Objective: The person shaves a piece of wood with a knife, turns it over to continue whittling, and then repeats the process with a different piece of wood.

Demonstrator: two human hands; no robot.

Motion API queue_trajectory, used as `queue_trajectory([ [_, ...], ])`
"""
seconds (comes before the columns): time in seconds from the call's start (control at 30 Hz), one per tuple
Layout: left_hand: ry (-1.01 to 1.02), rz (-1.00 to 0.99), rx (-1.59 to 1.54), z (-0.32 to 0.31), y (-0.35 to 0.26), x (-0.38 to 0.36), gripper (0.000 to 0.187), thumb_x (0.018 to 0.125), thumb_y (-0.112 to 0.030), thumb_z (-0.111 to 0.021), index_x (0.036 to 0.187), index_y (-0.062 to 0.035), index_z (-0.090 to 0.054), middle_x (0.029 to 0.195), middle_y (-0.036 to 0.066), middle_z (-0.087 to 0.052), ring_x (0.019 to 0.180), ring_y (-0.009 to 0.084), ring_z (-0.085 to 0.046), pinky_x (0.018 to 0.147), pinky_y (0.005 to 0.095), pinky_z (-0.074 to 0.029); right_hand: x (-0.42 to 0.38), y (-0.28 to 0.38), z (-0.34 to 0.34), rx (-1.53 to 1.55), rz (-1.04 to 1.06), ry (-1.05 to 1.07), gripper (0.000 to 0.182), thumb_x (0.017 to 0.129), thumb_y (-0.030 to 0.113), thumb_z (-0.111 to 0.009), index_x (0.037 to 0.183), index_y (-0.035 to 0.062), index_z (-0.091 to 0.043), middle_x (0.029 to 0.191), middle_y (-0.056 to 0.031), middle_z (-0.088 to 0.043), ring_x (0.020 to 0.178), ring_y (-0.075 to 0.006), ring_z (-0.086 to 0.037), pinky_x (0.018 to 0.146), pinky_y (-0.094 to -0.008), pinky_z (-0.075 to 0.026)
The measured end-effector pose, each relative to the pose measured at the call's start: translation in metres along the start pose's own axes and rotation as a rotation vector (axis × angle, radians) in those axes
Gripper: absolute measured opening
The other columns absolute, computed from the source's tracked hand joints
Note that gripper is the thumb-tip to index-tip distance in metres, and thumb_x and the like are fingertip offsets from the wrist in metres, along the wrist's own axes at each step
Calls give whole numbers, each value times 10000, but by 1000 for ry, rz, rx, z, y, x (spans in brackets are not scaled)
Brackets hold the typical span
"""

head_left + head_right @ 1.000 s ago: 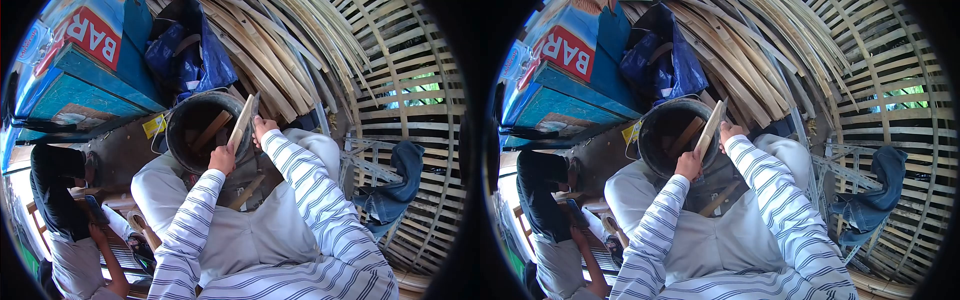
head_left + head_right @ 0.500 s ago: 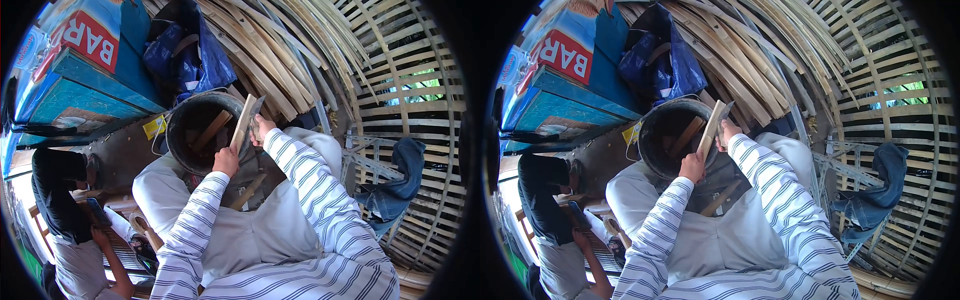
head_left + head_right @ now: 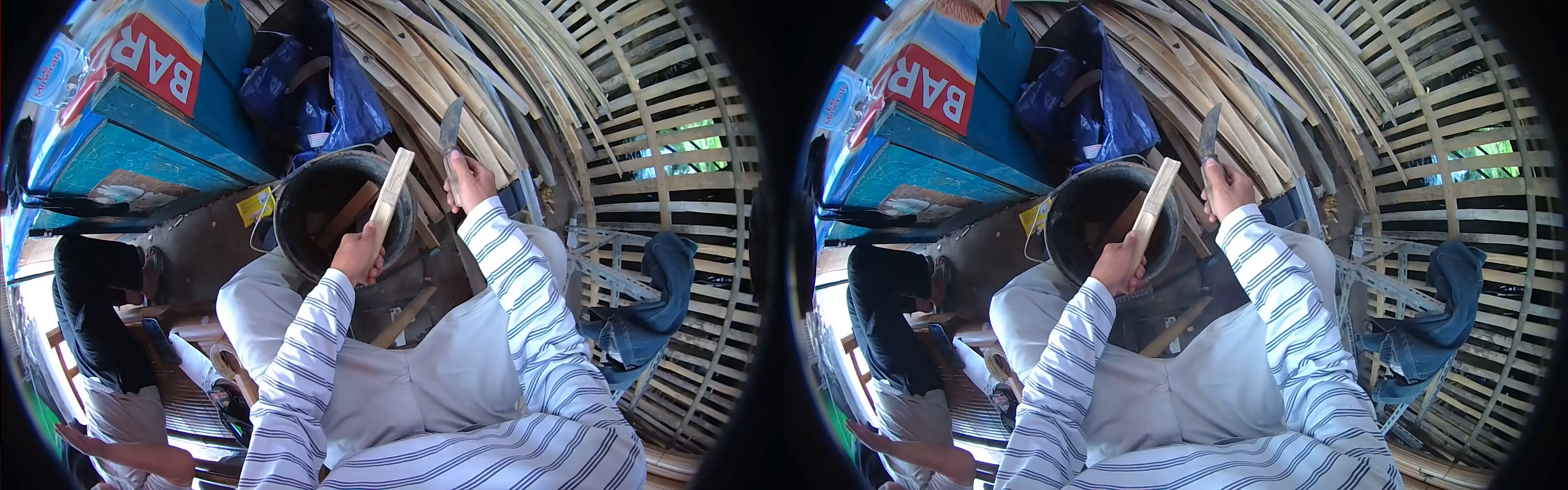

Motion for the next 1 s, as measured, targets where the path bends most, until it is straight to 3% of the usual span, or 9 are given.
queue_trajectory([
  [0.13,21,2,-28,4,3,7,606,1039,-489,-348,795,18,-571,563,72,-528,415,170,-493,397,330,-431,11,-19,5,-29,-132,2,411,948,413,-616,1072,24,-656,648,-35,-592,454,-116,-538,400,-273,-438],
  [0.23,14,3,-42,0,8,11,589,1037,-487,-372,818,21,-574,576,74,-535,422,167,-500,406,327,-444,5,-28,-7,-234,-69,65,418,925,402,-650,1083,16,-665,661,-38,-596,443,-106,-527,398,-263,-441],
  [0.27,18,-8,-44,0,9,12,583,1038,-490,-375,827,17,-568,574,71,-530,419,166,-497,403,325,-440,3,-27,-7,-401,-62,109,455,898,409,-670,1117,10,-669,766,-103,-678,564,-203,-644,527,-332,-534],
  [0.37,32,-22,-62,-1,10,14,536,1037,-470,-404,854,10,-555,572,65,-521,416,161,-491,397,317,-432,-6,-31,-14,-941,310,18,472,866,409,-678,1214,92,-651,1074,-201,-694,1036,-394,-650,909,-489,-509],
  [0.57,45,-79,3,1,10,21,296,996,-255,-522,883,16,-559,603,62,-546,433,149,-516,410,313,-448,-24,-30,-27,-1122,381,218,482,853,364,-702,1291,191,-601,1073,-185,-697,1009,-392,-659,886,-500,-521],
  [0.7,-6,-145,97,4,12,23,254,956,-199,-538,928,50,-584,628,79,-586,448,164,-564,431,331,-478,-18,-25,-23,-1144,376,148,478,855,352,-704,1280,160,-597,1087,-184,-694,1025,-384,-658,900,-498,-516],
  [0.83,-23,-212,159,4,13,23,272,953,-191,-528,987,68,-602,640,86,-594,447,159,-580,439,326,-479,-17,-19,-19,-1129,196,33,496,852,369,-709,1263,108,-619,1126,-198,-681,1070,-366,-619,961,-446,-487],
  [0.93,-72,-220,306,8,12,22,327,955,-229,-521,1041,69,-622,749,171,-670,610,281,-688,592,397,-552,-26,-24,-24,-1009,375,106,504,793,353,-767,1181,56,-645,1052,-205,-694,1033,-393,-643,931,-444,-504],
  [1.0,-160,-345,421,12,31,50,269,966,-203,-502,998,41,-613,684,100,-609,527,195,-602,489,351,-493,-37,-28,-30,-835,490,211,521,732,324,-823,1129,29,-661,998,-209,-699,979,-398,-653,890,-438,-514],
])
Point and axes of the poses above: each hand's wrist, its own x-axis towards the middle knuckle, its own z-axis out of the back of the hand, y = z × x, the point moved 3 cm from there along x, towards the middle knuckle
